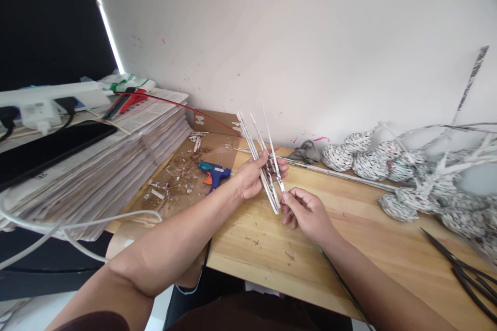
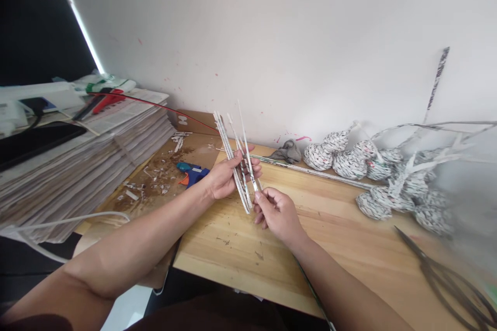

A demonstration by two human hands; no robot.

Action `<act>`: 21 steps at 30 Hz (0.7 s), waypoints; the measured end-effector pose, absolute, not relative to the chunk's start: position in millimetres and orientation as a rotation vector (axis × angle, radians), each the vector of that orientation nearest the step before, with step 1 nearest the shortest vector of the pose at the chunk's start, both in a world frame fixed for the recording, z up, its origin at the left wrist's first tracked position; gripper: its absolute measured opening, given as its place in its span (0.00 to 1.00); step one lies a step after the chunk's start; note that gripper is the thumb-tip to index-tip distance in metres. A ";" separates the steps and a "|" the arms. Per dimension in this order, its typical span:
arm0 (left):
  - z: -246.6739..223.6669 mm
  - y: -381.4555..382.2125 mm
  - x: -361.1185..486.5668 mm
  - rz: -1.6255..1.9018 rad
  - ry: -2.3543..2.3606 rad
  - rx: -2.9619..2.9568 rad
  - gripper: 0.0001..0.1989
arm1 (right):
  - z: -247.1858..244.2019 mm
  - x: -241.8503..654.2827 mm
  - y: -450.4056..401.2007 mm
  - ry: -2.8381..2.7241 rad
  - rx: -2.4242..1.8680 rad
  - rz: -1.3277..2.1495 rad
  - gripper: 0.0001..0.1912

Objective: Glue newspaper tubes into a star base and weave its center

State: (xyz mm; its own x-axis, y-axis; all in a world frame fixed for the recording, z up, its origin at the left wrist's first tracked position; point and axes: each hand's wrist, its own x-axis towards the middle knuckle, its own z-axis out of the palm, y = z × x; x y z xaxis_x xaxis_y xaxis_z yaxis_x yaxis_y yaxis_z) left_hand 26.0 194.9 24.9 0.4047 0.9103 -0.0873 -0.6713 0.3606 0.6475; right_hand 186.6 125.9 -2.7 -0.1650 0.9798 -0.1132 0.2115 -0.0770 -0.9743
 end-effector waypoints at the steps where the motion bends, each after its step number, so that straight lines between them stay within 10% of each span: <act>1: 25.8 194.8 25.9 1.066 0.483 0.572 0.15 | -3.0 187.0 126.2 -1.441 -1.348 1.287 0.20; 21: 22.3 193.5 26.3 1.080 0.410 0.623 0.16 | 2.2 186.5 119.6 -1.673 -1.287 0.872 0.12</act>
State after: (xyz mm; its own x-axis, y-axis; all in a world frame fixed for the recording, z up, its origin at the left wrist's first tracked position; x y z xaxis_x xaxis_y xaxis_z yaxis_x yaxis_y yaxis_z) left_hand 26.3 193.5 22.3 0.4229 0.9061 -0.0108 -0.6853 0.3276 0.6504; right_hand 186.5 119.6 2.2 -0.1286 0.9716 0.1986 0.3940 0.2339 -0.8888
